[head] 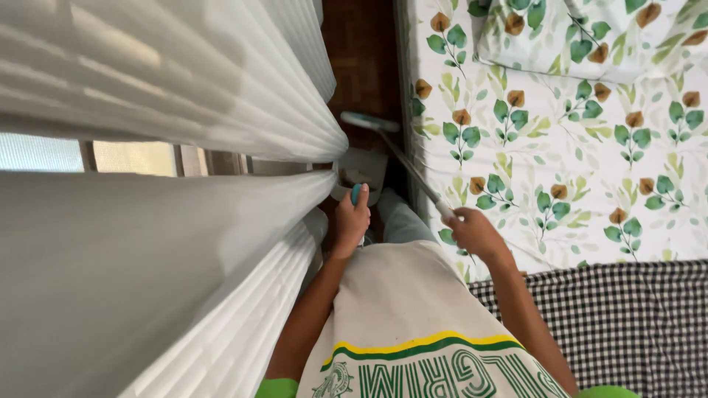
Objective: Sweeping the floor with a broom and collecting dust in a dustpan.
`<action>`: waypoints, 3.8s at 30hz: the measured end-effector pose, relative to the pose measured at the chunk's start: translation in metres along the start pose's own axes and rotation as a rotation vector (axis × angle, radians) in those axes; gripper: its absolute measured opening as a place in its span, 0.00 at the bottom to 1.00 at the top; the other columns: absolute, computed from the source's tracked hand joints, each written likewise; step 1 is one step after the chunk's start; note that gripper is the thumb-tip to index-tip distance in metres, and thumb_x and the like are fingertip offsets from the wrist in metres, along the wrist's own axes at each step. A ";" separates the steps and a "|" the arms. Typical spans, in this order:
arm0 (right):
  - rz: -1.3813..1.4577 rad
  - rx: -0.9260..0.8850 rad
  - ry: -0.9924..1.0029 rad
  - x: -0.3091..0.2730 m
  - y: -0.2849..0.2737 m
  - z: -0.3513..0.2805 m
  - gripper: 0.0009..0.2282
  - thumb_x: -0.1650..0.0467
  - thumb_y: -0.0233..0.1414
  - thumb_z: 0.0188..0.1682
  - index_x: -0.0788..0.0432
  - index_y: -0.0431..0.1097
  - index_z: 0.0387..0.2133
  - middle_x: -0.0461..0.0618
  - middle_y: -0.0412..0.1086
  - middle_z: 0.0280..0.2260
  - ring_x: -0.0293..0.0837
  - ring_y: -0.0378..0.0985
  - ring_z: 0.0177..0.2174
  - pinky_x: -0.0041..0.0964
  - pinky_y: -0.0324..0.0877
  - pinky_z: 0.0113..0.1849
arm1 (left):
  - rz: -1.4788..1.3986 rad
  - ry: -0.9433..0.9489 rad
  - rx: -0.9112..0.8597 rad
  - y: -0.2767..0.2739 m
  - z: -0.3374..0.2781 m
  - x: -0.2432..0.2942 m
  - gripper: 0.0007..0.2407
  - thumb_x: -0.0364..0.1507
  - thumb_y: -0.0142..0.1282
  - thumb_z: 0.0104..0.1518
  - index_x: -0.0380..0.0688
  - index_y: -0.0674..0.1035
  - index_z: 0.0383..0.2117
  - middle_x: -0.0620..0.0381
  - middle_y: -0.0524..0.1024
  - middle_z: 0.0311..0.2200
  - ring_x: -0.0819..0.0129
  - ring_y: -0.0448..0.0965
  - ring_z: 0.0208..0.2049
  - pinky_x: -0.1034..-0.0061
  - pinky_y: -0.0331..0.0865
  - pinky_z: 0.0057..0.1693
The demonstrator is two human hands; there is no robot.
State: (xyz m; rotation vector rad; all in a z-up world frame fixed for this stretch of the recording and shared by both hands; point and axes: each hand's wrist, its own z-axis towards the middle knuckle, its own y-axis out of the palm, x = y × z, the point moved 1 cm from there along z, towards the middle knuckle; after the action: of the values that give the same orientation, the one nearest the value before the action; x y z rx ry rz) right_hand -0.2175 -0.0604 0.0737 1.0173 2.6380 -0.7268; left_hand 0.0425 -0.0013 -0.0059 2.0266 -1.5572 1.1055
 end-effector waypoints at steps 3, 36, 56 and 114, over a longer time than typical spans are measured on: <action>-0.147 0.059 -0.135 -0.026 -0.020 0.045 0.24 0.61 0.49 0.53 0.69 0.68 0.56 0.70 0.76 0.27 0.59 0.82 0.28 0.54 0.76 0.33 | -0.039 -0.001 0.048 0.008 0.024 -0.012 0.20 0.45 0.49 0.65 0.42 0.74 0.23 0.55 0.71 0.10 0.68 0.71 0.09 0.77 0.67 0.17; 0.188 -0.226 0.035 -0.088 -0.154 0.122 0.17 0.66 0.49 0.53 0.71 0.71 0.44 0.61 0.63 0.21 0.39 0.62 0.13 0.27 0.53 0.10 | -0.221 -0.075 0.197 0.062 0.128 0.135 0.18 0.43 0.50 0.65 0.42 0.73 0.24 0.50 0.72 0.12 0.67 0.71 0.09 0.75 0.67 0.15; -0.545 -0.156 -0.205 -0.125 0.011 0.343 0.21 0.65 0.47 0.47 0.75 0.74 0.41 0.73 0.76 0.40 0.69 0.79 0.45 0.62 0.75 0.41 | -0.101 0.043 0.164 0.061 0.262 0.166 0.20 0.45 0.49 0.64 0.38 0.73 0.25 0.48 0.73 0.13 0.65 0.73 0.10 0.73 0.71 0.16; 0.182 -0.282 0.039 -0.335 -0.244 0.307 0.22 0.69 0.49 0.54 0.72 0.61 0.58 0.53 0.62 0.20 0.40 0.63 0.14 0.29 0.56 0.13 | -0.215 -0.059 0.224 0.067 0.426 0.335 0.17 0.43 0.50 0.64 0.42 0.74 0.26 0.51 0.73 0.13 0.67 0.73 0.11 0.75 0.70 0.17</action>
State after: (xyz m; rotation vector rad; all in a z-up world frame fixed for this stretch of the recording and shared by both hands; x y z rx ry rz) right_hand -0.1272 -0.5660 0.0254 1.1747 2.5409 -0.2889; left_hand 0.1653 -0.5322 -0.0338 2.3286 -1.2518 1.1885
